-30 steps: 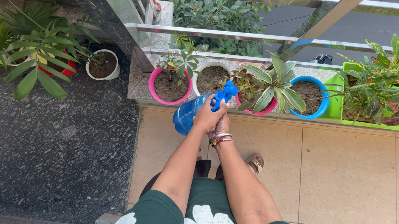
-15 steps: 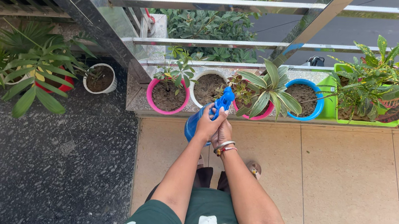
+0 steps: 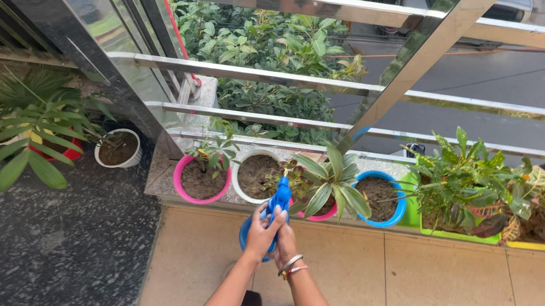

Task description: The person uses a blue spray bottle to water several potted plants arranged on a balcony ledge. They move along the row, spraying each plant's soil and leaves in sequence.

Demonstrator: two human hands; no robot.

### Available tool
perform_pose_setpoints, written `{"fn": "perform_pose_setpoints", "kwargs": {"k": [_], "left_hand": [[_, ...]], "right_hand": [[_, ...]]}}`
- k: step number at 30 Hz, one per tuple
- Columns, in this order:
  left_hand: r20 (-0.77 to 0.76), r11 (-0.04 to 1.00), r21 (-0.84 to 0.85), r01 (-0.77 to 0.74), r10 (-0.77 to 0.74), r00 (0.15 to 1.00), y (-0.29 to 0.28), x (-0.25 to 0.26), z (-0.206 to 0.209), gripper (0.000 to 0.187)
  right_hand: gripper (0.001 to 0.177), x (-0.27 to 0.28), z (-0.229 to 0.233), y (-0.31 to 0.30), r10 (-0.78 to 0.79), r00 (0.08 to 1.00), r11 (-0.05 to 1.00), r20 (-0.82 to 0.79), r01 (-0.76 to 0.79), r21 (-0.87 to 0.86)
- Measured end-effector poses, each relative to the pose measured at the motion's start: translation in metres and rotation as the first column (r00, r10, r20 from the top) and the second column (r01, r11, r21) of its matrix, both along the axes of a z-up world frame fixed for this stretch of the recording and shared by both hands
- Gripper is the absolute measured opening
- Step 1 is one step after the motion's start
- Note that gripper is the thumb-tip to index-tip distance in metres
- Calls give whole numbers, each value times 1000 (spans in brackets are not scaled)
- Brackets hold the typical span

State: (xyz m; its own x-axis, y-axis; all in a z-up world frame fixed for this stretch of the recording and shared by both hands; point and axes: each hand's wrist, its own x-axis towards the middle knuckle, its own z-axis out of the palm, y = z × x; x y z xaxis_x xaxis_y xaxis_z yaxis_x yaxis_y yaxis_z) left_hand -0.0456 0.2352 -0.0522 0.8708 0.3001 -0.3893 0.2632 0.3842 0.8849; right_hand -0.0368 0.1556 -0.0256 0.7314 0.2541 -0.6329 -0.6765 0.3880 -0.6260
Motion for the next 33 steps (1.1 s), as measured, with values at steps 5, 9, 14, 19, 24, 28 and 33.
{"fn": "perform_pose_setpoints", "kwargs": {"k": [5, 9, 14, 19, 24, 28, 33], "left_hand": [[-42, 999, 9, -47, 47, 998, -25, -22, -21, 83], [98, 987, 74, -139, 132, 986, -35, -20, -82, 78], [109, 984, 148, -96, 80, 991, -6, -10, -136, 79], [12, 832, 551, 63, -83, 996, 40, -2, -123, 99], [37, 871, 363, 330, -367, 929, 93, 3, -112, 111], [286, 852, 444, 279, -430, 857, 126, 1, -143, 109], [435, 884, 434, 172, -373, 820, 136, -24, -192, 105]], "right_hand": [[46, -2, -52, -33, 173, 975, 985, 136, -171, -30], [41, 6, -113, -38, 232, 948, 968, 219, -204, -144], [47, 23, -204, -24, 279, 876, 959, 393, -237, -153], [51, 42, -228, 7, 273, 849, 962, 452, -255, -101], [62, 55, -241, 7, 233, 887, 957, 400, -281, 66], [67, 72, -250, 13, 297, 821, 921, 488, -381, 81], [59, 56, -242, 29, 375, 715, 919, 590, -368, -138]]}}
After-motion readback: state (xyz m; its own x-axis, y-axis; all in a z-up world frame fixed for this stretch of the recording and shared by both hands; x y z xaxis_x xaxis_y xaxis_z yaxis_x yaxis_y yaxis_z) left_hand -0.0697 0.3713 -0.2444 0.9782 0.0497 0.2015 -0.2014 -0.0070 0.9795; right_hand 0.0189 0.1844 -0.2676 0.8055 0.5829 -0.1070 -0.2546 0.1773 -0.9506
